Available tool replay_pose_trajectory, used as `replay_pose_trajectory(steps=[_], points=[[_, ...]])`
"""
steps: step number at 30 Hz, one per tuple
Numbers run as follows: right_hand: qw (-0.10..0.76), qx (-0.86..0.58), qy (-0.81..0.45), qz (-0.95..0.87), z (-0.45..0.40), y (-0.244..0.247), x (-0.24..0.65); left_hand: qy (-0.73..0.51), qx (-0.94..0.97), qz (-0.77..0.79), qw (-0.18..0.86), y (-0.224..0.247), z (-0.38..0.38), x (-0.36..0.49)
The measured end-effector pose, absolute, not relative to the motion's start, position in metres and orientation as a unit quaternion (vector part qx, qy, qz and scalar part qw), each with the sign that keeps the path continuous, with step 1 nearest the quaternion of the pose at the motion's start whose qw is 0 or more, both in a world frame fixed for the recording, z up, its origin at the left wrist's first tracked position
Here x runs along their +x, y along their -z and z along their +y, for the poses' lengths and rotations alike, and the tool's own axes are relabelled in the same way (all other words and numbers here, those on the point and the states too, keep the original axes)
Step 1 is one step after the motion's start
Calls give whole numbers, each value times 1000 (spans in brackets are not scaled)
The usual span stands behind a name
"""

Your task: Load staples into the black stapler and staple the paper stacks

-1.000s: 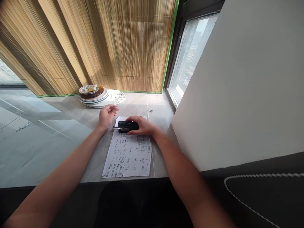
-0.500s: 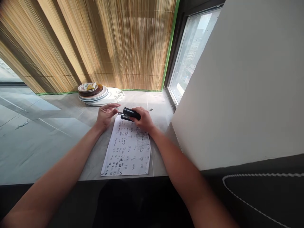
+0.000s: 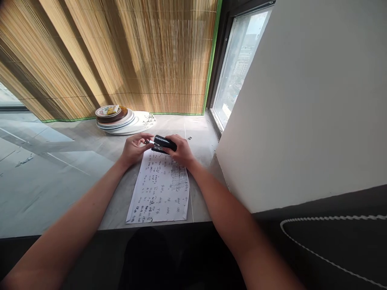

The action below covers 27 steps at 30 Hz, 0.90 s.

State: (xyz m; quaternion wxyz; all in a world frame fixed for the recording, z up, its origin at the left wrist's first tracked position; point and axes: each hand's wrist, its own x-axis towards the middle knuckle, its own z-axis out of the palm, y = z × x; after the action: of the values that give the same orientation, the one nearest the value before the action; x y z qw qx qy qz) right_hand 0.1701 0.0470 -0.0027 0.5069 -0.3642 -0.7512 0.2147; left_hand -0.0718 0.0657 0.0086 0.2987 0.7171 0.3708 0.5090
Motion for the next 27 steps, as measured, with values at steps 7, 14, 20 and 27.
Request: replay_pose_trajectory(steps=[7,14,20,27], points=[[521,-355,-244,-737,43,-1,172,-518,704,343,343,-12,63,-70],[537,-353,-279,-713,42,-4,174,-520,701,344,346,-13,63,-70],[552,-351,-300,-695,47,1,176,-530,693,341,350,-16,61,-70],[571,-341,-337,-667,53,6,181,-564,679,329,335,-17,60,-72]])
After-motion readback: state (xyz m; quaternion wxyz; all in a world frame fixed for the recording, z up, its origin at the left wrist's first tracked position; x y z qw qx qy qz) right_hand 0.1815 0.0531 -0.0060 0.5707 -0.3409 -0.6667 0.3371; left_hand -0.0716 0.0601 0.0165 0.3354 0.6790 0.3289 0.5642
